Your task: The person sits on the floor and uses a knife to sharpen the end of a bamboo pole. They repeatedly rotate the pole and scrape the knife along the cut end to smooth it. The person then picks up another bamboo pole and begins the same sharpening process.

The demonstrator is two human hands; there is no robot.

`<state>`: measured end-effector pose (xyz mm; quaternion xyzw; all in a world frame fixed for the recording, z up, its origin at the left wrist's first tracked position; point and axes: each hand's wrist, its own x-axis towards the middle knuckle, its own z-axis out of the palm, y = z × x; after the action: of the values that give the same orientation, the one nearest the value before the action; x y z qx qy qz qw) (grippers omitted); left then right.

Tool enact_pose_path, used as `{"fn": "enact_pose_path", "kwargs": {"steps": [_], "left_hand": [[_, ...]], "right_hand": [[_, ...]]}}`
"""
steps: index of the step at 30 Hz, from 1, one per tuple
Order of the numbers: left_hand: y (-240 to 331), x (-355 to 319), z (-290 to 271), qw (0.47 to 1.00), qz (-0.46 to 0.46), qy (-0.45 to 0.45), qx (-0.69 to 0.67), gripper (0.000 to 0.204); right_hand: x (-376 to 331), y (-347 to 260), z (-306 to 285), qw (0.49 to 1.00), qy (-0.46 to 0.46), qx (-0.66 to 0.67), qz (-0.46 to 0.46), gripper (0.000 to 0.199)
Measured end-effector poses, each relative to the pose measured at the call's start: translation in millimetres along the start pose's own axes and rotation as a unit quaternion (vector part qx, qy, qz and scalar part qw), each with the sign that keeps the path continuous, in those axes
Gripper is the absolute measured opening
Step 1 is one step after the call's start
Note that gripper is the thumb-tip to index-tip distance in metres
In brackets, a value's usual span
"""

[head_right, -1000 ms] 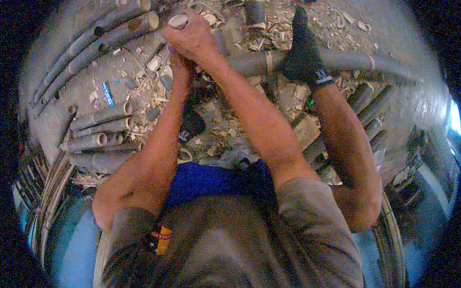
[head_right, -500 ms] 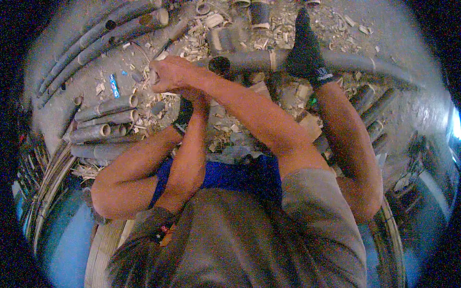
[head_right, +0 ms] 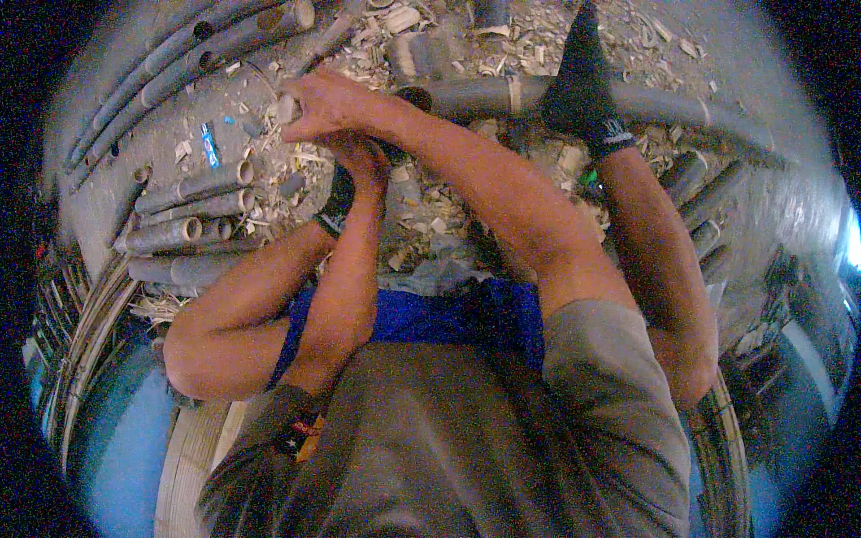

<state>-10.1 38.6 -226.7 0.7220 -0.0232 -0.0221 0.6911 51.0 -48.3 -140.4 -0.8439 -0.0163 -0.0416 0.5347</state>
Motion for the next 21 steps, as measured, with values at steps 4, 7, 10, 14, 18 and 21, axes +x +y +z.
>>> {"fn": "enact_pose_path", "kwargs": {"steps": [4, 7, 10, 14, 18, 21], "left_hand": [[-108, -49, -23, 0.97, 0.035, -0.015, 0.241, 0.052], [-124, -67, -14, 0.969, 0.006, -0.019, 0.247, 0.047], [-50, -10, 10, 0.982, -0.07, -0.054, -0.166, 0.043], [85, 60, 54, 0.926, 0.061, -0.348, 0.135, 0.077], [74, 76, 72, 0.866, -0.015, -0.456, 0.204, 0.089], [72, 77, 74, 0.84, -0.032, -0.495, 0.219, 0.092]], "right_hand": [[-17, -20, 15, 0.983, -0.172, -0.066, 0.011, 0.051], [-27, -20, 21, 0.971, -0.227, -0.067, -0.018, 0.045], [-20, -7, -27, 0.991, -0.042, -0.011, 0.124, 0.041], [-54, 20, -106, 0.881, 0.331, 0.275, 0.195, 0.029], [-51, 35, -119, 0.872, 0.346, 0.323, 0.125, 0.021], [-65, 57, -115, 0.875, 0.354, 0.293, 0.151, 0.023]]}}
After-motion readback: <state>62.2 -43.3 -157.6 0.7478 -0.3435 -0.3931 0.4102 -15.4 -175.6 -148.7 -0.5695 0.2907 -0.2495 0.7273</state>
